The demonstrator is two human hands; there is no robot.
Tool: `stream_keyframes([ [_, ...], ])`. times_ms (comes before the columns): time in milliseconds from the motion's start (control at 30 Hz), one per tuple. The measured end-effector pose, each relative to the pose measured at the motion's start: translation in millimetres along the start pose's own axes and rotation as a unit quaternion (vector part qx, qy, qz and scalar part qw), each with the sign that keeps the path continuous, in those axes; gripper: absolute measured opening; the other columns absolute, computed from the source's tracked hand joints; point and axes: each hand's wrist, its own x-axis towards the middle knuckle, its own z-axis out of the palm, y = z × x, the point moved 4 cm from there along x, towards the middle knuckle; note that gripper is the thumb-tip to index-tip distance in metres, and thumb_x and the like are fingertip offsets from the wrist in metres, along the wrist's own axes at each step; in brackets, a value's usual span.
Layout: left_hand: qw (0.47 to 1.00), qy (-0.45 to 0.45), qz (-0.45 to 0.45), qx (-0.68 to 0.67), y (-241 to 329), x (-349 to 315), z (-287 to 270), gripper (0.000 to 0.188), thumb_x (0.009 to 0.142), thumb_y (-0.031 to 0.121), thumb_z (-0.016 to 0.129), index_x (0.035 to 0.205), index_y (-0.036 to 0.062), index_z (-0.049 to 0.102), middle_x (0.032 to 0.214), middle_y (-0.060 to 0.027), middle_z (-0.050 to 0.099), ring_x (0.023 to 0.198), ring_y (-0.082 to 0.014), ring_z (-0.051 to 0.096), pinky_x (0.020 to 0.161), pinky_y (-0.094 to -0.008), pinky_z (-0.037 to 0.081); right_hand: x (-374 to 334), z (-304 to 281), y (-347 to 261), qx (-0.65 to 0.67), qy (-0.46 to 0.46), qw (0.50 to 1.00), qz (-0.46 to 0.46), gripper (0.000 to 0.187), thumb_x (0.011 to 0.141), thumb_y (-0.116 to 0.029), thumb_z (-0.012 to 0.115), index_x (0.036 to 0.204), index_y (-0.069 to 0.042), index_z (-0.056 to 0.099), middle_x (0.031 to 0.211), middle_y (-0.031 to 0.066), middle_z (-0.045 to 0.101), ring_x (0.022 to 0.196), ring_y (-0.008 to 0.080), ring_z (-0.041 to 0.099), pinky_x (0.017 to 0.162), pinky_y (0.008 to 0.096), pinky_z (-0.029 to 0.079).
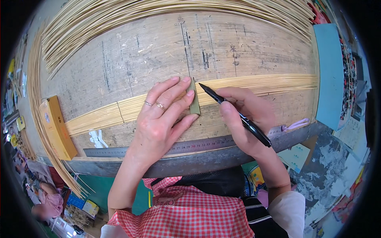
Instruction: The person aligns a bundle of thin bamboo sticks on a wooden workbench and uses a metal ruler and a black marker to draw lines across them. They repeatedly adjust the sticks and the ruler to ensure precise alignment before marking. The person also uses a small rectangular block as a guide for the ruler during the marking process.
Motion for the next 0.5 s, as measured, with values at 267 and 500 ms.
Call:
stream_keyframes([
  [267,1.0,0.002,0.001,-0.003,0.4,0.4,0.3,0.052,0.071,0.005,0.084,0.12,0.0034,0.07,0.138,-0.0122,0.063,0.13,-0.0355,0.056,0.107,-0.0441,0.048,4.1,5.3,1.0,-0.07,-0.002,0.993,-0.09,0.022,0.085,-0.002,0.074,0.107,-0.002,0.07,0.085,0.0128,0.072,0.07,0.0226,0.073,0.062,0.0311,0.055],
  [500,1.0,-0.001,0.0,-0.005,1.6,1.1,-0.4,0.051,0.07,0.004,0.084,0.12,0.003,0.071,0.138,-0.0124,0.063,0.13,-0.036,0.056,0.108,-0.0441,0.048,2.5,7.5,3.8,-0.071,-0.001,0.994,-0.081,0.023,0.084,-0.002,0.075,0.107,-0.002,0.069,0.086,0.0125,0.072,0.07,0.0238,0.072,0.06,0.0324,0.055],
])
